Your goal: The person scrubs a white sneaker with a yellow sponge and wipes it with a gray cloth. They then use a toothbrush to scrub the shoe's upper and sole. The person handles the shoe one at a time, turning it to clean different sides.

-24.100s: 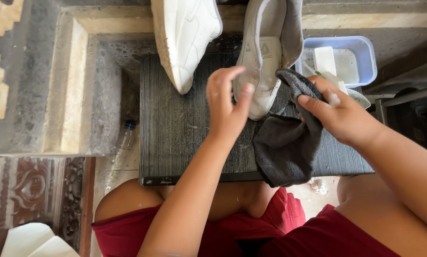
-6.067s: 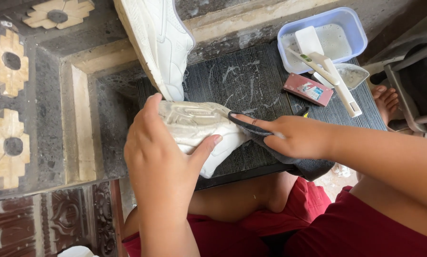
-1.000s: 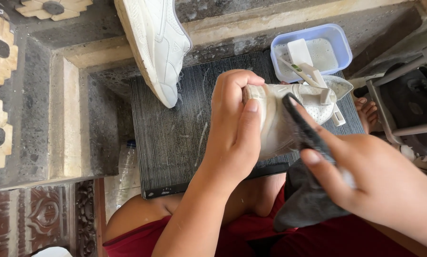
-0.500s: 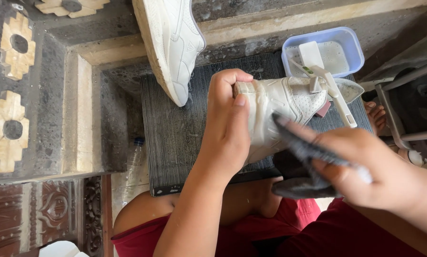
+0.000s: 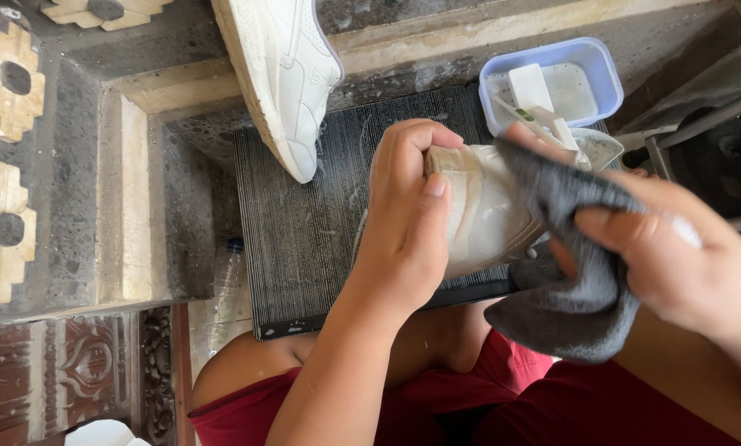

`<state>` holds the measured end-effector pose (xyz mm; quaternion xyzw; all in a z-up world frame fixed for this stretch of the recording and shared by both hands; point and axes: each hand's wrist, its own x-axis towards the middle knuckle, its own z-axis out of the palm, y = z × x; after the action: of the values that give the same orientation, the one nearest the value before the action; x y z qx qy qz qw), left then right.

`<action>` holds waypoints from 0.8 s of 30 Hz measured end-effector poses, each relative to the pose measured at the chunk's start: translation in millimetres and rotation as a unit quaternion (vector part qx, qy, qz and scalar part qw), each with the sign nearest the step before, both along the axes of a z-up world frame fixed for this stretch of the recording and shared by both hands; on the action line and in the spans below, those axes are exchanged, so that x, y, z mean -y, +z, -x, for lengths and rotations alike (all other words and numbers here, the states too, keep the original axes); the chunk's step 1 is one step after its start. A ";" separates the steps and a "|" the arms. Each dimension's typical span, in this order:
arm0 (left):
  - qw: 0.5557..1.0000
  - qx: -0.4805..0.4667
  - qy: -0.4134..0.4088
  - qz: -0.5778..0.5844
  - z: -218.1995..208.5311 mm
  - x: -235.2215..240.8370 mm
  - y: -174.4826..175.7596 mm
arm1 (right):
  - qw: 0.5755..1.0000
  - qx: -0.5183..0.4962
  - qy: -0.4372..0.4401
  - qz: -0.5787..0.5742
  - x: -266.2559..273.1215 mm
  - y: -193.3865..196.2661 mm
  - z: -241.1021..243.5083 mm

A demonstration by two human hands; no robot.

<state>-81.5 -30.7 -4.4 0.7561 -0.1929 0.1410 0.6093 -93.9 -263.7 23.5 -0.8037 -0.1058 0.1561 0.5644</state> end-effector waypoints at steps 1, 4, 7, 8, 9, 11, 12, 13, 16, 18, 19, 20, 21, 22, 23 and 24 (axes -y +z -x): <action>1.000 0.000 -0.002 0.000 1.1 2.9 0.3 | 1.000 0.000 -0.002 0.000 -7.4 6.1 1.4; 1.000 0.008 0.003 -0.023 1.0 11.1 1.4 | 0.997 0.050 -0.066 -0.001 -15.3 16.0 2.5; 0.999 0.015 0.013 -0.042 1.3 17.0 -1.1 | 0.992 0.007 -0.048 0.119 2.7 6.5 3.3; 0.999 0.012 0.013 -0.042 1.8 18.2 -1.1 | 0.994 0.023 -0.029 0.107 6.9 3.9 3.7; 0.999 0.010 0.013 -0.041 2.4 19.2 -1.2 | 0.995 0.039 -0.010 0.095 11.0 1.4 4.1; 0.999 0.014 0.017 -0.030 4.6 19.8 -0.6 | 0.989 0.068 0.091 0.093 9.8 20.9 -5.3; 0.999 0.020 0.022 -0.021 5.5 19.4 0.2 | 0.973 0.097 0.191 0.088 8.6 30.7 -10.5; 0.999 0.021 0.023 -0.022 4.1 18.8 -0.2 | 0.972 0.099 0.192 0.088 10.3 26.8 -7.9; 0.999 0.022 0.031 -0.027 -0.4 13.7 -1.4 | 0.959 0.017 0.273 0.079 34.2 -6.7 -1.1; 0.999 0.022 0.031 -0.029 -4.3 11.3 -2.4 | 0.991 -0.083 -0.098 -0.047 79.3 -55.1 5.1; 0.999 0.022 0.029 -0.029 -0.9 11.9 -3.1 | 0.990 -0.083 -0.101 -0.048 57.3 -33.5 8.6; 0.999 0.019 0.029 -0.025 -0.2 12.5 -2.4 | 0.987 -0.067 -0.140 -0.025 35.5 -10.9 9.2; 0.999 0.017 0.029 -0.021 0.4 13.0 -1.6 | 0.982 -0.052 -0.180 -0.003 13.6 11.7 9.9; 0.999 0.016 0.029 -0.022 2.5 14.6 -0.7 | 0.982 -0.053 -0.180 -0.003 13.2 9.1 9.5; 0.999 0.017 0.022 -0.023 4.7 16.0 -0.4 | 0.992 -0.033 -0.124 -0.001 12.6 5.9 9.2; 0.999 0.018 0.015 -0.024 6.9 17.3 -0.1 | 0.998 -0.014 -0.067 0.001 11.9 2.7 9.0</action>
<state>-88.4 -48.0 -4.5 0.7704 -0.1961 0.1587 0.5855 -102.9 -275.7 26.3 -0.8072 -0.0435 0.1291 0.5743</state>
